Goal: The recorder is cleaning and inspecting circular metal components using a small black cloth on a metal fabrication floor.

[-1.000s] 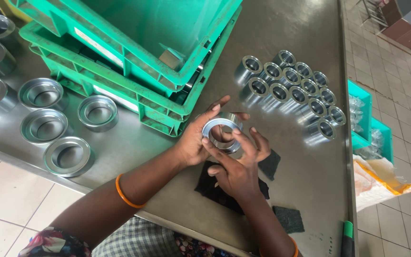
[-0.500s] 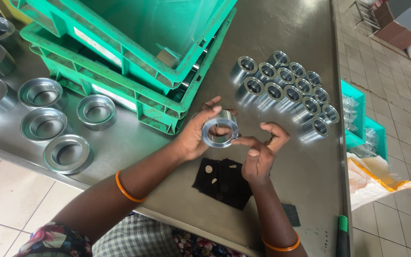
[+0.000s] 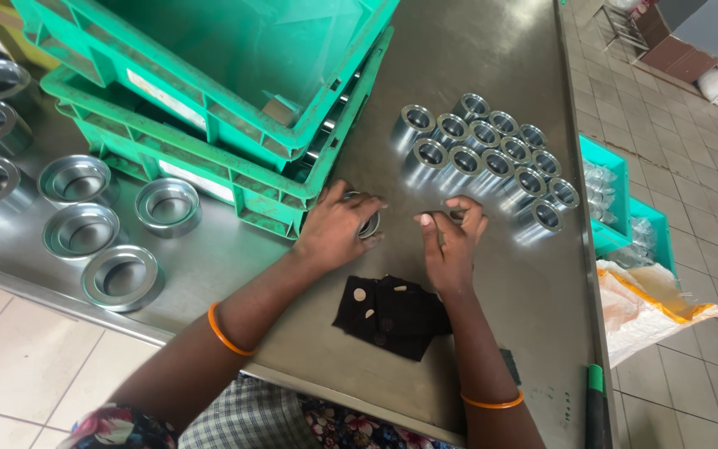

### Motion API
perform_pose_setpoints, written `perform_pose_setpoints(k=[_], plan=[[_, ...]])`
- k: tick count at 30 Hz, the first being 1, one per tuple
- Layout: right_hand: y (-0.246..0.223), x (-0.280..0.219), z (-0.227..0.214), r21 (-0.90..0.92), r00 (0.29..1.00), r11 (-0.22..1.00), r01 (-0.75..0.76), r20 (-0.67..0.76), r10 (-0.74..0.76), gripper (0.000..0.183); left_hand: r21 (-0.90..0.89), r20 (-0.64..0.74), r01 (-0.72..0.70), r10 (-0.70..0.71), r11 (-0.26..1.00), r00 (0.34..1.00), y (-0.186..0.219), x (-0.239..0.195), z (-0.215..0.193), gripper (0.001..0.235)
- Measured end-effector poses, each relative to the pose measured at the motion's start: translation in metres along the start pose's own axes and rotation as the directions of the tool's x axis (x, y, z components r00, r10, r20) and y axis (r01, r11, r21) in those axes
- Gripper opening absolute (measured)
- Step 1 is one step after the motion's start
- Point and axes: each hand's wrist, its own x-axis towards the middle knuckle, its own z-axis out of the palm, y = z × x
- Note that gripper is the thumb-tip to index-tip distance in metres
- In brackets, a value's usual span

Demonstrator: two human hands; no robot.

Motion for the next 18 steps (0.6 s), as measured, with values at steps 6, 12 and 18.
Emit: perform_pose_setpoints(k=[6, 12, 18], plan=[[0.002, 0.002, -0.003, -0.033, 0.997, 0.999, -0.037, 0.06, 0.039, 0.02, 0.295, -0.034, 0.098, -0.092, 0.95, 0.995, 0.027, -0.007, 0.004, 0.061], [0.009, 0.005, -0.01, -0.226, 0.894, 0.964, -0.139, 0.389, 0.22, 0.022, 0.453, 0.42, 0.076, -0.288, 0.888, 0.861, 0.03, 0.016, 0.006, 0.082], [0.018, 0.005, -0.019, -0.394, 0.75, 0.879, -0.269, 0.486, 0.448, 0.028, 0.463, 0.363, 0.158, -0.349, 0.872, 0.864, 0.012, 0.056, 0.034, 0.078]])
